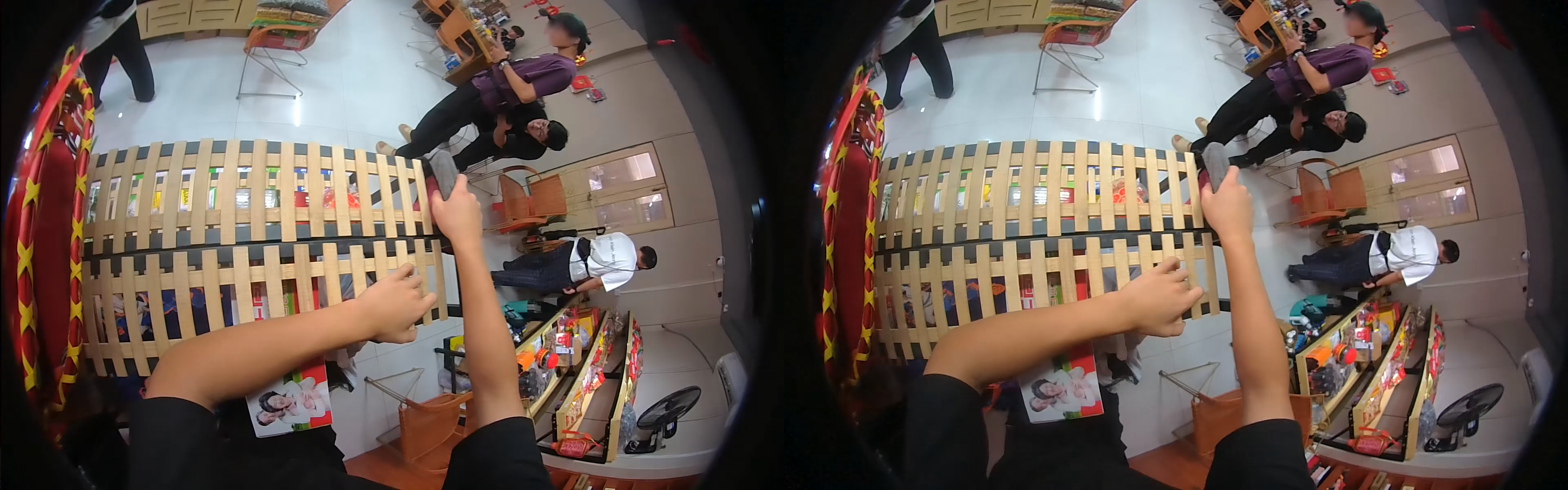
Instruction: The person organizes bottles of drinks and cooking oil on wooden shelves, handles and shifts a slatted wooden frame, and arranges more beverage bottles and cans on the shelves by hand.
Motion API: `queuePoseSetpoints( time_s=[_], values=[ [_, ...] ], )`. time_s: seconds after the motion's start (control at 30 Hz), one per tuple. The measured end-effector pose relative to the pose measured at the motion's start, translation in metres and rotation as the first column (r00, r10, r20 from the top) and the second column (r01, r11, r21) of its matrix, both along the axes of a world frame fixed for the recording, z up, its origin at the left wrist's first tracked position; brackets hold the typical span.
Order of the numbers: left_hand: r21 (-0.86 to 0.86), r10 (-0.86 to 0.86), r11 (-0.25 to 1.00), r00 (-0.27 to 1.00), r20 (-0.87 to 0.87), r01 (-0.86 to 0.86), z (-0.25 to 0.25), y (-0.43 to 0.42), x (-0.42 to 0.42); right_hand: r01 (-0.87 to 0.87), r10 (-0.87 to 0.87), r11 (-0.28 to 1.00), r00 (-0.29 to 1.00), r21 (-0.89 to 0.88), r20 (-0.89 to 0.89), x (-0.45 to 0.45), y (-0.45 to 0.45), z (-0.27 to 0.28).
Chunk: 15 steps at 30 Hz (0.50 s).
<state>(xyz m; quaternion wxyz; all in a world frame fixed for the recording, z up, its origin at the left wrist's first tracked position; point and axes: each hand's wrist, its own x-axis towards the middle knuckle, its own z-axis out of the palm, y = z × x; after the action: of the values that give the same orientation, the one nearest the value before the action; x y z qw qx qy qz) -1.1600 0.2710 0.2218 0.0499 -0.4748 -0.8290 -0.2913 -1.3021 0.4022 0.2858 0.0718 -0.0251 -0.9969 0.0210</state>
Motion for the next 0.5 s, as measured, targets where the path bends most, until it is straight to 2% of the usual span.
queuePoseSetpoints(
  time_s=[0.1, 0.23, 0.5],
  values=[
    [0.037, 0.01, 0.999, 1.0, -0.021, -0.009, -0.0025, 0.0005, 0.0001, -0.032, 0.032, 0.999, 0.999, -0.004, 0.005, -0.0024, 0.001, 0.0007],
    [-0.069, -0.016, 0.997, 1.0, 0.018, 0.017, 0.0014, 0.0009, -0.0015, -0.077, 0.077, 0.997, 0.997, -0.011, -0.033, -0.008, 0.0066, -0.0051],
    [-0.118, -0.03, 0.992, 0.999, 0.031, 0.033, 0.0066, -0.002, -0.002, -0.1, 0.099, 0.994, 0.995, -0.054, -0.018, -0.009, 0.0059, -0.0049]
  ],
)
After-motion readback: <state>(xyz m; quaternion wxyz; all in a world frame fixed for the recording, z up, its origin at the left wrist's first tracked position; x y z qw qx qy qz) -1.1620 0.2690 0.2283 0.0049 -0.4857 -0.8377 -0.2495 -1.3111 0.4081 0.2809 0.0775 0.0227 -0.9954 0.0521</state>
